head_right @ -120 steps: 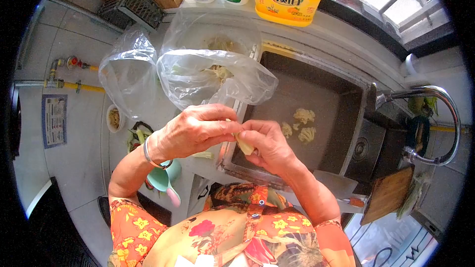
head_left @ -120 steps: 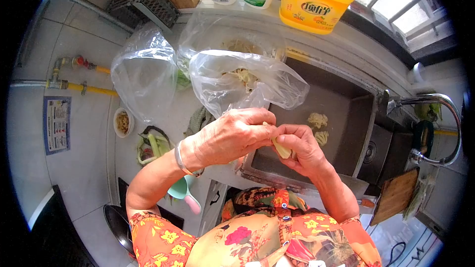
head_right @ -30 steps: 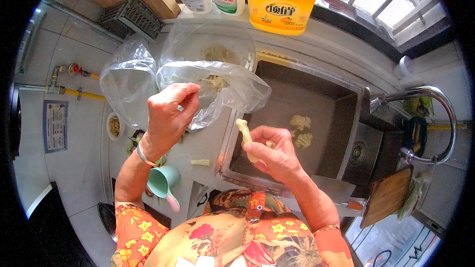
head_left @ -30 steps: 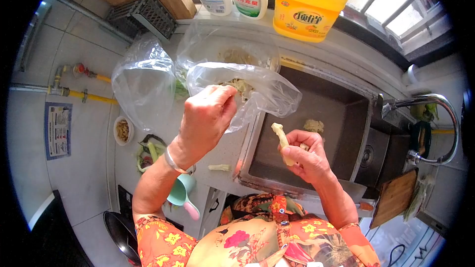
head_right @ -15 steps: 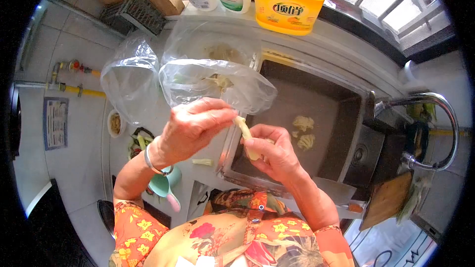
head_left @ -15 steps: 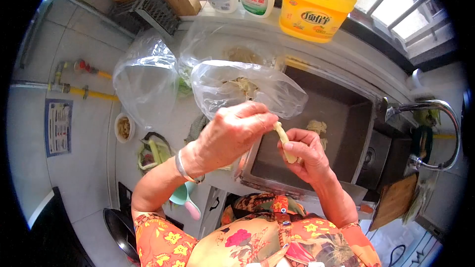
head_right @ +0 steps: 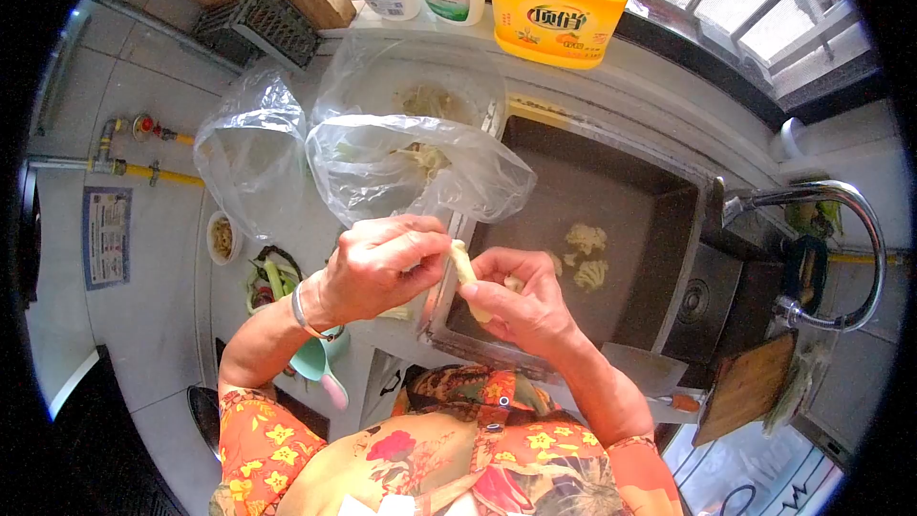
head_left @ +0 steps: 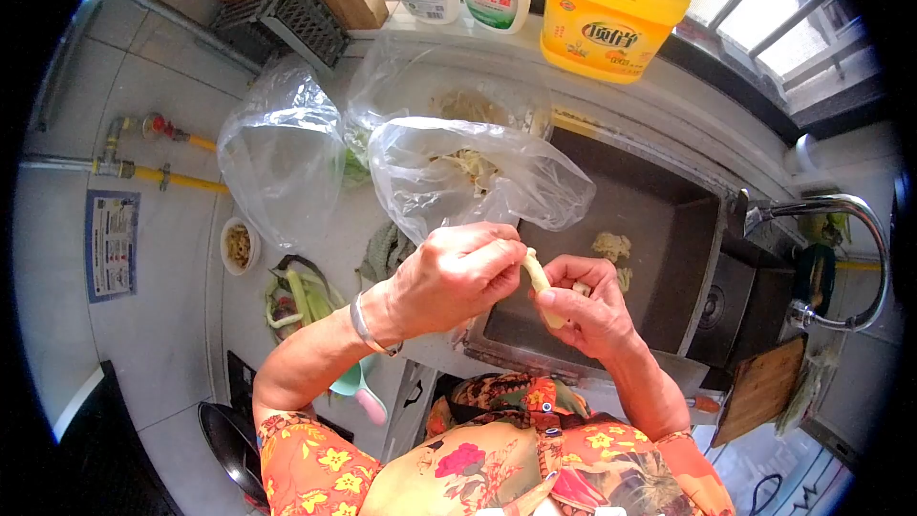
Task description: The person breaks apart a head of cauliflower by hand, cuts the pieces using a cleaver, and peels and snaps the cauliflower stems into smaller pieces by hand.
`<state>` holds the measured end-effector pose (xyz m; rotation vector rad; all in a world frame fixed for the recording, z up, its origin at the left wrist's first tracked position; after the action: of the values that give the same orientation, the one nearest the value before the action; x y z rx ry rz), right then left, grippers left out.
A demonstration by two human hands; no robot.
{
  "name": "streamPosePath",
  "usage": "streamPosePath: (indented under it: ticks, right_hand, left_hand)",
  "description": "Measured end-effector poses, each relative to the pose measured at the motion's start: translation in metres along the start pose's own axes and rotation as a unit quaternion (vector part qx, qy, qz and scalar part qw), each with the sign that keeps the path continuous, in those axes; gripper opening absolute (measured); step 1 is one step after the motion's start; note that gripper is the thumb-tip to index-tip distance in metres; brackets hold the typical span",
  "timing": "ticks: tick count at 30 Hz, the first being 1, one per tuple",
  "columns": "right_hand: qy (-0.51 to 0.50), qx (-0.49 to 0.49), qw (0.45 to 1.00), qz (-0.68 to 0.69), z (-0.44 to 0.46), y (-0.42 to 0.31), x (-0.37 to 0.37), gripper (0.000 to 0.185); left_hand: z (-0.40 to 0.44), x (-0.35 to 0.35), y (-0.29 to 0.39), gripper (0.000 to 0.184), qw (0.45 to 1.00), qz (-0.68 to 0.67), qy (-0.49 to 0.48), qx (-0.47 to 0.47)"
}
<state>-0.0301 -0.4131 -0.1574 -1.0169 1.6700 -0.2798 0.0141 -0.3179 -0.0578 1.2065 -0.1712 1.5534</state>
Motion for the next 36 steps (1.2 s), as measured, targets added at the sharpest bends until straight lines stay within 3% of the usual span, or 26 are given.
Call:
streamPosePath:
  ticks: [7, 11, 14, 17, 20, 21, 23, 25, 27, 31, 34, 36]
  right_hand:
    - [0.020, 0.016, 1.000, -0.019, 0.002, -0.002, 0.006, 0.016]
    - [0.047, 0.071, 0.986, -0.141, 0.003, -0.011, 0.009, 0.015]
    - [0.064, 0.107, 0.971, -0.202, 0.004, -0.012, 0.008, 0.014]
    - [0.070, 0.179, 0.944, -0.268, 0.004, -0.016, 0.007, 0.012]
    - [0.073, 0.251, 0.901, -0.346, -0.001, -0.028, -0.006, 0.011]
    - [0.078, 0.274, 0.882, -0.375, -0.003, -0.033, -0.011, 0.011]
    - [0.083, 0.294, 0.866, -0.395, -0.006, -0.035, -0.018, 0.012]
    - [0.088, 0.315, 0.849, -0.415, -0.008, -0.038, -0.021, 0.013]
    - [0.076, 0.361, 0.798, -0.478, -0.013, -0.040, -0.029, 0.015]
    - [0.060, 0.383, 0.774, -0.500, -0.018, -0.041, -0.037, 0.020]
    - [0.081, 0.369, 0.796, -0.473, -0.019, -0.043, -0.037, 0.025]
    - [0.047, 0.391, 0.763, -0.512, -0.021, -0.041, -0.044, 0.028]
  left_hand:
    - [0.001, 0.025, -0.043, 0.017, 0.983, 0.066, 0.092, 0.144]
    - [0.007, 0.032, -0.045, 0.019, 0.979, 0.127, 0.094, 0.127]
    - [0.006, 0.030, -0.051, 0.021, 0.969, 0.143, 0.082, 0.186]
    - [0.005, 0.025, -0.039, 0.022, 0.983, 0.117, 0.066, 0.124]
    - [-0.019, -0.010, -0.061, 0.023, 0.912, -0.197, -0.014, 0.359]
    - [-0.019, -0.011, -0.060, 0.023, 0.913, -0.196, -0.013, 0.359]
    - [-0.033, -0.037, -0.060, 0.025, 0.810, -0.384, -0.062, 0.440]
    - [-0.035, -0.042, -0.060, 0.024, 0.797, -0.415, -0.060, 0.434]
    - [-0.037, -0.046, -0.059, 0.021, 0.775, -0.465, -0.052, 0.426]
    - [-0.045, -0.056, -0.055, 0.018, 0.734, -0.520, -0.040, 0.435]
    - [-0.048, -0.054, -0.049, 0.019, 0.727, -0.544, -0.016, 0.419]
    - [-0.047, -0.052, -0.044, 0.022, 0.721, -0.566, -0.007, 0.399]
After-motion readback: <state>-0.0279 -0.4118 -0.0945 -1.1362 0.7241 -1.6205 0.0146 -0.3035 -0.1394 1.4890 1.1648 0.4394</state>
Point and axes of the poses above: each hand's wrist, its own z-axis towards the middle knuckle, its own x-axis out of the back of the hand, y = z × x, the point moved 9 cm from there along z, towards the middle knuckle, and after that the axes turned 11 degrees about z, right-handed, at the moved point
